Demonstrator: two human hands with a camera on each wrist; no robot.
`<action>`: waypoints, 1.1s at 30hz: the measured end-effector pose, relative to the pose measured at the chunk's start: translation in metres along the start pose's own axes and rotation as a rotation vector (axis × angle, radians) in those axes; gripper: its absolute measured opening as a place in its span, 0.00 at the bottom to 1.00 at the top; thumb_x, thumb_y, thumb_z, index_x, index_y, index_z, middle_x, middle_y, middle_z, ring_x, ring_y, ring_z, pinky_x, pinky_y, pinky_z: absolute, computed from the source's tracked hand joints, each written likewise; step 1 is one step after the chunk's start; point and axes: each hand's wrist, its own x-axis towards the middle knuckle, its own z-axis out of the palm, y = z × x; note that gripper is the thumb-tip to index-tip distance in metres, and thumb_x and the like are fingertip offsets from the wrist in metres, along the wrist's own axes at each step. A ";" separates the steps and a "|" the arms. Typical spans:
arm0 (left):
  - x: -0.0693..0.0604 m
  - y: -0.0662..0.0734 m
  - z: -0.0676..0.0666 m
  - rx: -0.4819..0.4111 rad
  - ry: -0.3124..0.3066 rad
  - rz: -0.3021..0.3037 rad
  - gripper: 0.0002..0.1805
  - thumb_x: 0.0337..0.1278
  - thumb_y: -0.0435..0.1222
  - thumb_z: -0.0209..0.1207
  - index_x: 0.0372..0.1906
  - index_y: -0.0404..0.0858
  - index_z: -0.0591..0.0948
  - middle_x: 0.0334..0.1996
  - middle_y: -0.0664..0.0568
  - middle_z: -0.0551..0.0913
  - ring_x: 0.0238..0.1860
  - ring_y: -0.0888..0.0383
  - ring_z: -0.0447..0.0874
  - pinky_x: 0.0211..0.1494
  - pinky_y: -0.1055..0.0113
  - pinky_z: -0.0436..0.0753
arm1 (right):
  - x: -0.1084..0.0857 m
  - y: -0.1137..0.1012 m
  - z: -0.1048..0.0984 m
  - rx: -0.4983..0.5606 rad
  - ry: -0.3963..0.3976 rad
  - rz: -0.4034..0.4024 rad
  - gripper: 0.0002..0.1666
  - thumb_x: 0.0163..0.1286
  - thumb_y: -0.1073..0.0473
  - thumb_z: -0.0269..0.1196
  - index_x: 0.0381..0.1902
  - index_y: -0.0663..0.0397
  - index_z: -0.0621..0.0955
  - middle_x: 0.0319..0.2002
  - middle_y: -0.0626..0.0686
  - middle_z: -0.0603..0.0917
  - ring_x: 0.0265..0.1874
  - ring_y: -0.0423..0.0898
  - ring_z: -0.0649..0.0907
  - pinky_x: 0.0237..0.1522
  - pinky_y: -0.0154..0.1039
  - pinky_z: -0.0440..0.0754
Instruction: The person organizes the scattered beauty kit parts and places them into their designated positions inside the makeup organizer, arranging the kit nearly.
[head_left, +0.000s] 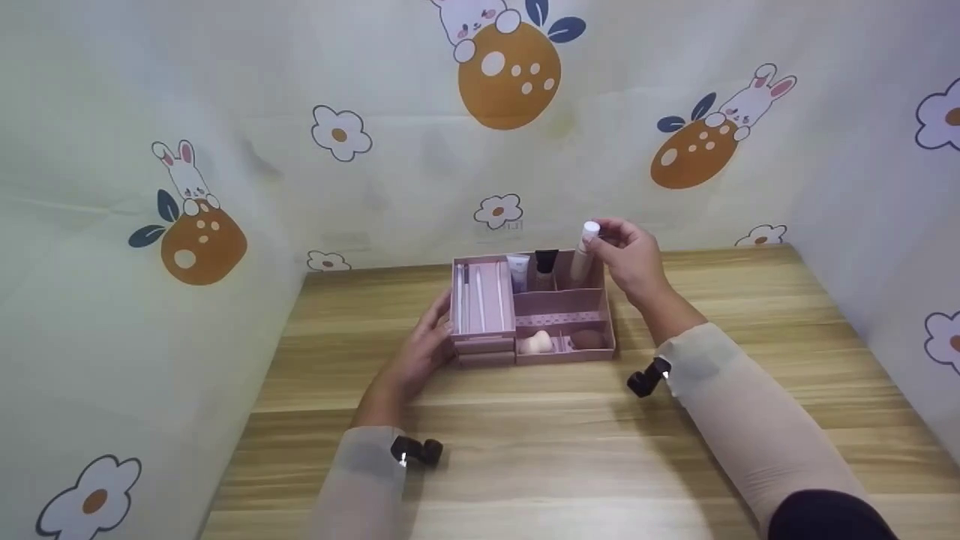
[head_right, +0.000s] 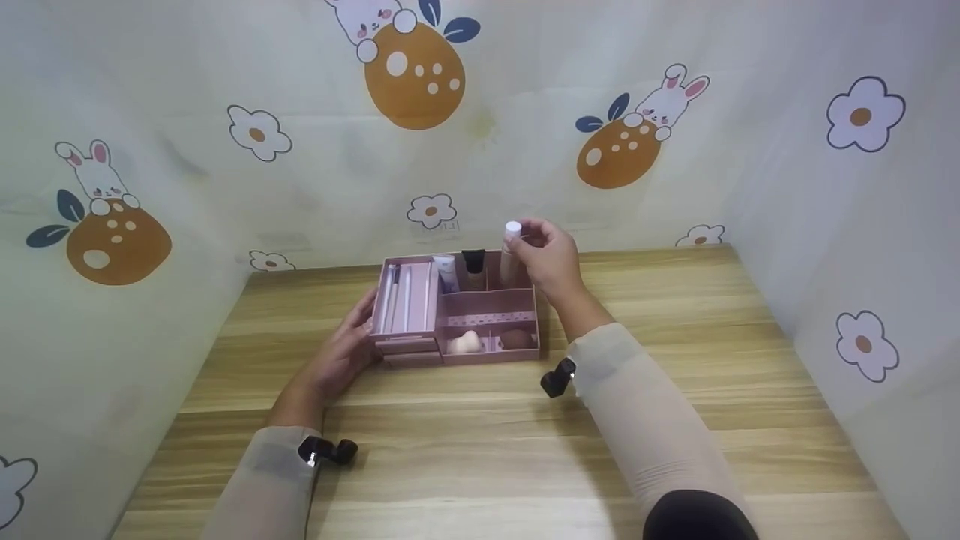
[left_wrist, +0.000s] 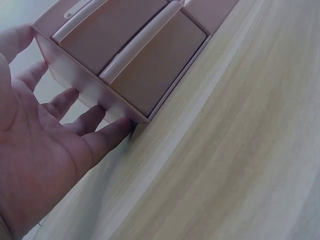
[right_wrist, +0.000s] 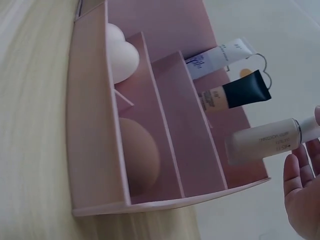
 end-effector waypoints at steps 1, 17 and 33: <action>0.000 0.000 0.000 -0.004 -0.001 -0.003 0.36 0.83 0.45 0.52 0.86 0.67 0.55 0.88 0.56 0.49 0.82 0.41 0.66 0.84 0.42 0.69 | 0.000 0.002 0.000 -0.003 -0.006 0.007 0.25 0.70 0.54 0.75 0.60 0.59 0.84 0.47 0.46 0.87 0.50 0.41 0.85 0.50 0.26 0.88; 0.001 0.001 0.001 0.011 -0.004 -0.003 0.36 0.83 0.43 0.52 0.86 0.66 0.54 0.89 0.55 0.47 0.81 0.40 0.68 0.83 0.44 0.71 | -0.007 0.012 0.002 -0.063 -0.045 0.045 0.29 0.67 0.58 0.77 0.63 0.62 0.84 0.49 0.51 0.88 0.45 0.37 0.87 0.49 0.26 0.88; 0.001 -0.001 -0.001 0.041 -0.005 0.004 0.37 0.83 0.45 0.52 0.86 0.66 0.53 0.89 0.52 0.48 0.81 0.42 0.68 0.82 0.46 0.73 | -0.017 0.011 0.006 -0.331 -0.095 0.075 0.27 0.71 0.58 0.72 0.66 0.57 0.84 0.59 0.60 0.89 0.59 0.54 0.88 0.56 0.37 0.91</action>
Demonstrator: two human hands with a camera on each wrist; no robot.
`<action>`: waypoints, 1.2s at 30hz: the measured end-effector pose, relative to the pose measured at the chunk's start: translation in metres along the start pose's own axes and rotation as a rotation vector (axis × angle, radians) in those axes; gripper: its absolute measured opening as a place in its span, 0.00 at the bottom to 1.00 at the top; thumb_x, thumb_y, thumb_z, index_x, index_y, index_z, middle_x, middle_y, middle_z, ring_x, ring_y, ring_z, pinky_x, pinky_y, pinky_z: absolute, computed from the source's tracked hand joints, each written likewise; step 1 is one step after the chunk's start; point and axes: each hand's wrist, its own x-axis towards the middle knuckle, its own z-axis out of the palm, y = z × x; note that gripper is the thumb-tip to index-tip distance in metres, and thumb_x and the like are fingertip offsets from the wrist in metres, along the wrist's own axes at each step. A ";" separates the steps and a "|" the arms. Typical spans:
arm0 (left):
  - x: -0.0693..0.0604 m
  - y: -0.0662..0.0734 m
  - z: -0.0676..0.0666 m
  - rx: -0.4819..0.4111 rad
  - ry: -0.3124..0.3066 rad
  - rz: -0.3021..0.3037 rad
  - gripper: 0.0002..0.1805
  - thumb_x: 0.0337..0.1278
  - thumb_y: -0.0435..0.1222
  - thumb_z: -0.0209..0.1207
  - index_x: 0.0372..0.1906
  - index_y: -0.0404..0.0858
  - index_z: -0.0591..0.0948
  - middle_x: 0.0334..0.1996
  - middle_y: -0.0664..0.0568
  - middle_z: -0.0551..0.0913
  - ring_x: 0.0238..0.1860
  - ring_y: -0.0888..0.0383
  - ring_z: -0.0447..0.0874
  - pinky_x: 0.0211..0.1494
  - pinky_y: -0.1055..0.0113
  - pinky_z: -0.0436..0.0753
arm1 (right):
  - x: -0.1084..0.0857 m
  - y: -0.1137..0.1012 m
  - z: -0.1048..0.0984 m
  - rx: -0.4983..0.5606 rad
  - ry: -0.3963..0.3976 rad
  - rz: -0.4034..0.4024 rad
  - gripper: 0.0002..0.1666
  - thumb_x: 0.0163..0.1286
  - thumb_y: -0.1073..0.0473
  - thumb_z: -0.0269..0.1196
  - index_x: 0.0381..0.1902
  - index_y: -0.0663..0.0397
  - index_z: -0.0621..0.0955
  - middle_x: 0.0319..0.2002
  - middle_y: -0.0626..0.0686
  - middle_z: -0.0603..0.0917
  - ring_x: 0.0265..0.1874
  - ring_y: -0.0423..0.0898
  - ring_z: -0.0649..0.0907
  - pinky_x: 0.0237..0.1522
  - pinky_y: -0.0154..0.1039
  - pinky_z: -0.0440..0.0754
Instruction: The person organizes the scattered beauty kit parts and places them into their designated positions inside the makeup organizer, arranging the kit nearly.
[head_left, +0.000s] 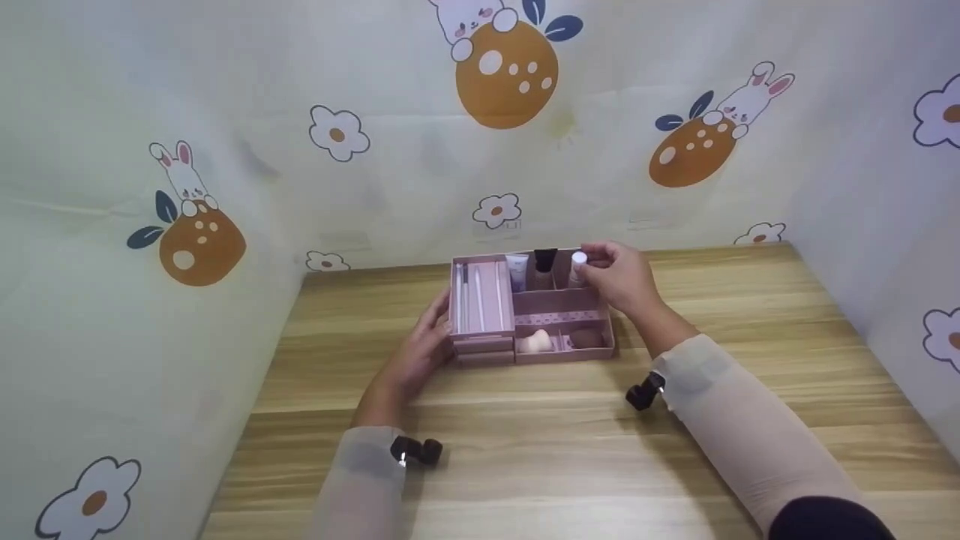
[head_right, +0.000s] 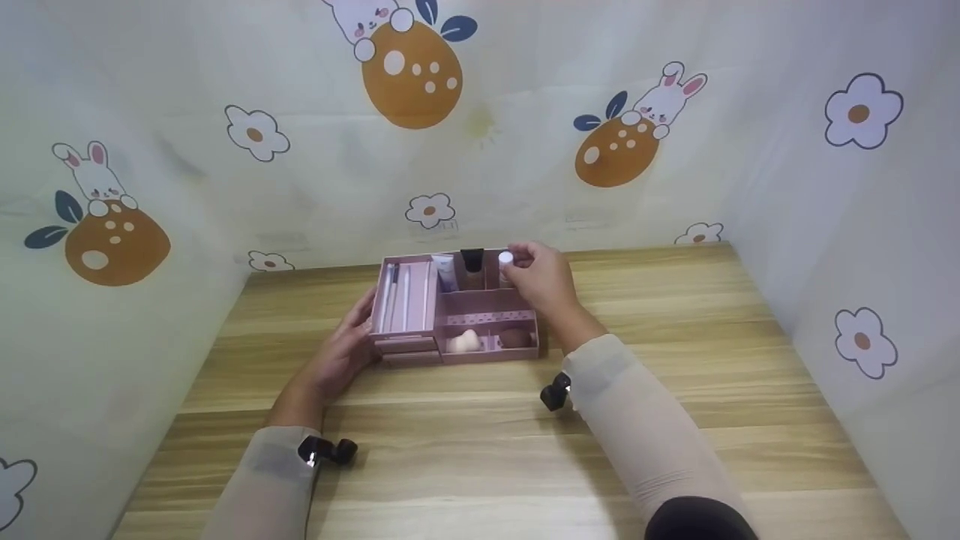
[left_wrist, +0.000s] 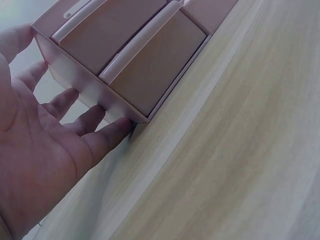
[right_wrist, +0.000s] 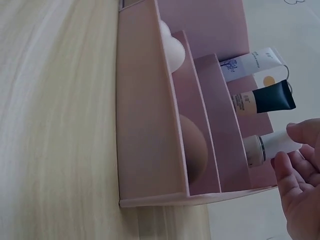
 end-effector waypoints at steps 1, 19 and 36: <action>0.000 0.000 0.000 0.001 0.001 -0.001 0.36 0.83 0.45 0.52 0.86 0.67 0.54 0.89 0.52 0.49 0.80 0.42 0.69 0.82 0.47 0.74 | 0.000 0.000 0.000 -0.015 0.000 -0.003 0.27 0.71 0.58 0.72 0.66 0.57 0.84 0.59 0.59 0.89 0.58 0.54 0.89 0.56 0.39 0.91; 0.000 0.004 -0.001 0.049 0.019 0.008 0.36 0.83 0.43 0.52 0.86 0.63 0.55 0.88 0.51 0.53 0.81 0.45 0.70 0.85 0.50 0.69 | -0.003 0.002 -0.003 -0.050 0.025 -0.049 0.27 0.70 0.57 0.73 0.65 0.57 0.84 0.57 0.59 0.91 0.59 0.54 0.90 0.62 0.46 0.90; 0.002 0.028 0.008 0.301 0.190 -0.012 0.36 0.80 0.50 0.57 0.85 0.59 0.60 0.85 0.59 0.62 0.87 0.49 0.55 0.90 0.46 0.57 | -0.022 0.014 -0.048 0.008 0.120 -0.126 0.28 0.73 0.46 0.72 0.62 0.58 0.86 0.55 0.60 0.90 0.47 0.33 0.88 0.50 0.21 0.86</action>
